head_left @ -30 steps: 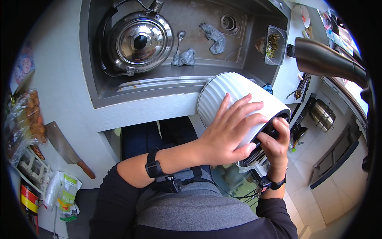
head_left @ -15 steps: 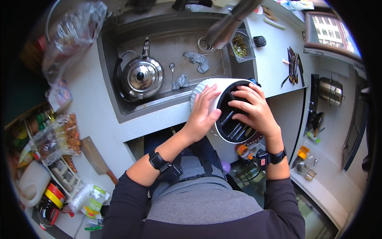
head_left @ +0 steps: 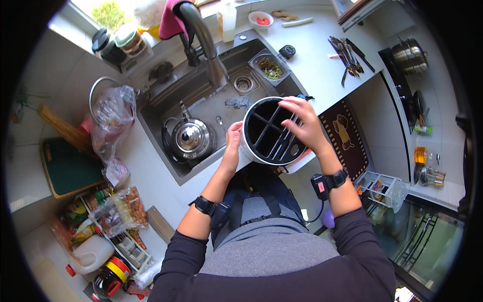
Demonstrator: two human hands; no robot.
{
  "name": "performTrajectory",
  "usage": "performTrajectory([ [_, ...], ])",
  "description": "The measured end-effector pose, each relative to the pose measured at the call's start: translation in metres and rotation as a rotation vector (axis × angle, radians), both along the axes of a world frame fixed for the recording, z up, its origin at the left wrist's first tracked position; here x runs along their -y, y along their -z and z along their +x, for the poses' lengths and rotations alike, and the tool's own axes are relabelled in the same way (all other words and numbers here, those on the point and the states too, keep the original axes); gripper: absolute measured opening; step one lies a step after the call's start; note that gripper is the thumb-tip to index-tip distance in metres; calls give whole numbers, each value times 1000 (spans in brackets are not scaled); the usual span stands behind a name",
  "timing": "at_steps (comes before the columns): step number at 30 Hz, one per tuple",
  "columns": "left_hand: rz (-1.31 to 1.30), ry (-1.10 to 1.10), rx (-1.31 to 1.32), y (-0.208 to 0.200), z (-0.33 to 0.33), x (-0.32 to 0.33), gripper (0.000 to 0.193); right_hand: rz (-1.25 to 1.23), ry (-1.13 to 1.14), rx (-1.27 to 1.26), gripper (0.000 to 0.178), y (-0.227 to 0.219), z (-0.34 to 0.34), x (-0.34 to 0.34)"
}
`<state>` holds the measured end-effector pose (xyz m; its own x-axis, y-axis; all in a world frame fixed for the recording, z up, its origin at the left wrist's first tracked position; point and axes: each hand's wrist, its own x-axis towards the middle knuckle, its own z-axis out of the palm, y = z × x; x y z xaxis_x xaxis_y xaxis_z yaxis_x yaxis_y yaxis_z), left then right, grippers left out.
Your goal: The person rinses a black cutlery organizer and a white ceramic container under the kitchen tap, then places the organizer into the container. They then sort and place spoons, forks, chopsticks, and knives into the organizer's compartments.
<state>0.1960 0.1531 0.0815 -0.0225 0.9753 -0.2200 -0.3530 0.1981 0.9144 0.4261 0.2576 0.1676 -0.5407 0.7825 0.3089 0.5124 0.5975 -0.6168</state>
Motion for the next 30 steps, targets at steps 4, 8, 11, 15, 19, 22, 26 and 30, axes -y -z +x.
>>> performTrajectory([
  [4, -220, 231, -19, -9, -13, -8, 78, -624, 458, -559, 81, 28, 27, 26],
  [8, -398, 341, 52, -27, -2, -5, 91, -1168, 189, -877, 88, 30, 39, 58],
  [11, -302, 273, 123, -43, 10, -3, 77, -1151, 114, -790, 80, 27, 32, 50],
  [15, -318, 183, 89, -65, 35, -2, 64, -1232, 155, -720, 82, 11, 55, 36],
  [19, -228, 118, 56, -76, 77, -27, 56, -1133, 14, -767, 82, -7, 104, 2],
  [22, -336, 108, 45, -79, 103, -46, 54, -1303, 8, -713, 77, -9, 127, -22],
  [26, -358, 13, -78, -103, 120, -49, 61, -1333, -55, -715, 76, -7, 137, -45],
  [30, -315, -78, -268, -149, 126, -47, 82, -1355, -235, -686, 75, -13, 163, -77],
])
